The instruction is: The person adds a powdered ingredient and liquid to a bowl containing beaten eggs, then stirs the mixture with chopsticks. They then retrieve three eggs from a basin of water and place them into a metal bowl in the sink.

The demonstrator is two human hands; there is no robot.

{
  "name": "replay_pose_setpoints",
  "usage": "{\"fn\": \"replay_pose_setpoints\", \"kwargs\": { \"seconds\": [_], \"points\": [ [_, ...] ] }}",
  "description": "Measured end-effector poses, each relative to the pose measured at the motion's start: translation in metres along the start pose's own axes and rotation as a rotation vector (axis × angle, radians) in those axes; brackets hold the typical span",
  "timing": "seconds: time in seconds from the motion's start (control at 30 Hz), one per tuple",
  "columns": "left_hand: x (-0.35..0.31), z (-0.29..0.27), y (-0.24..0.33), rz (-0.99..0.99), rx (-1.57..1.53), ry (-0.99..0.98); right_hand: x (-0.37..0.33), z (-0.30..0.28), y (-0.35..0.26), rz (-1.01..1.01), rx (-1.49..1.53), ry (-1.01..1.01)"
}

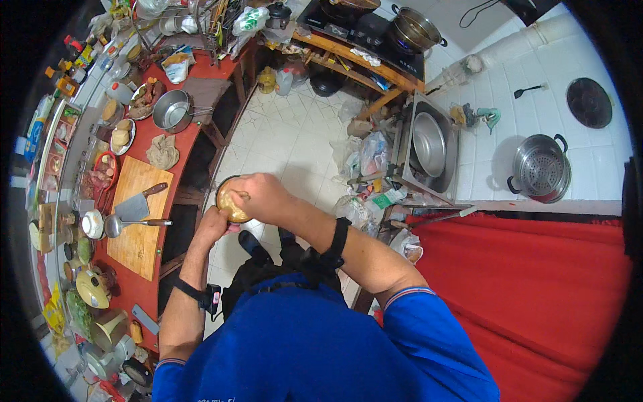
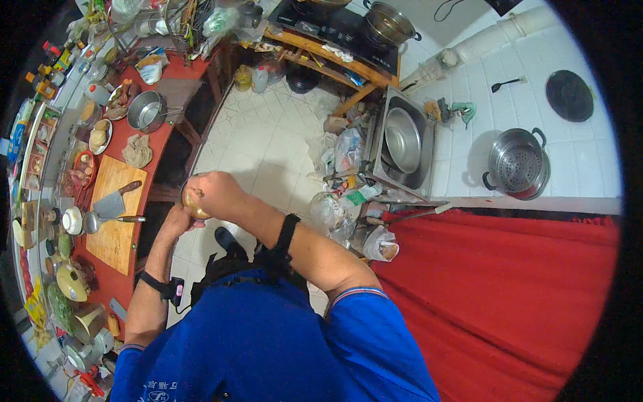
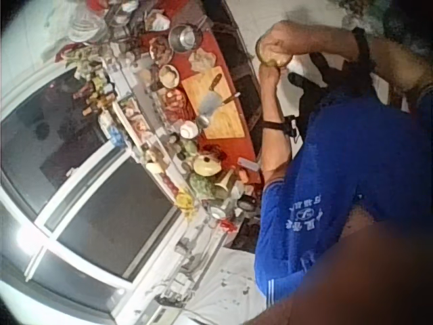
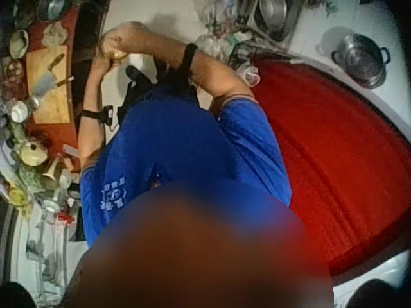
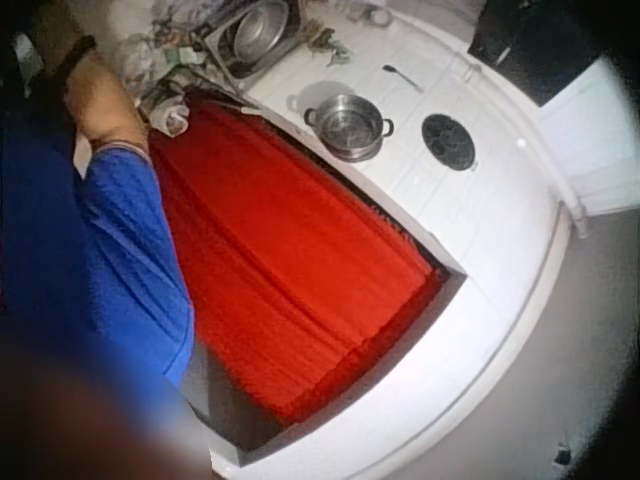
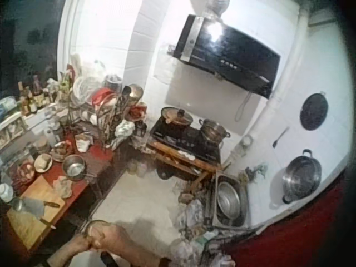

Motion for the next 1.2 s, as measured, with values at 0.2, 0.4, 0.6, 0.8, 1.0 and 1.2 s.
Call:
{"fn": "replay_pose_setpoints", "kwargs": {
  "seconds": [0.2,0.4,0.6,0.8,1.0,1.2],
  "points": [
    [-0.002,0.006,0.025,0.182,0.154,0.006,-0.010,-0.006,0.002,0.050,-0.037,-0.250],
    [0.001,0.007,0.019,0.059,-0.072,0.011,-0.003,-0.022,-0.001,0.221,0.021,-0.118],
    [0.008,0.007,-0.007,0.109,0.105,0.107,0.005,-0.023,-0.008,0.135,0.180,-0.011],
    [-0.006,0.004,-0.016,0.043,-0.033,0.105,0.004,-0.013,-0.012,0.242,0.240,-0.225],
    [-0.029,0.002,-0.014,-0.013,-0.123,0.153,0.006,-0.003,-0.019,0.166,0.094,-0.342],
    [-0.042,0.000,-0.017,-0.019,-0.138,0.205,0.007,-0.006,-0.030,0.019,0.060,-0.318]
  ]
}}
Point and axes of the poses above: each hand's wrist, its own x-axis towards the middle knuckle, its own z-axis out of the palm, y = z × x, the point moved 3 cm from there along x, towards the middle knuckle, and after that the axes turned 6 degrees about x, right-handed, at the moved point
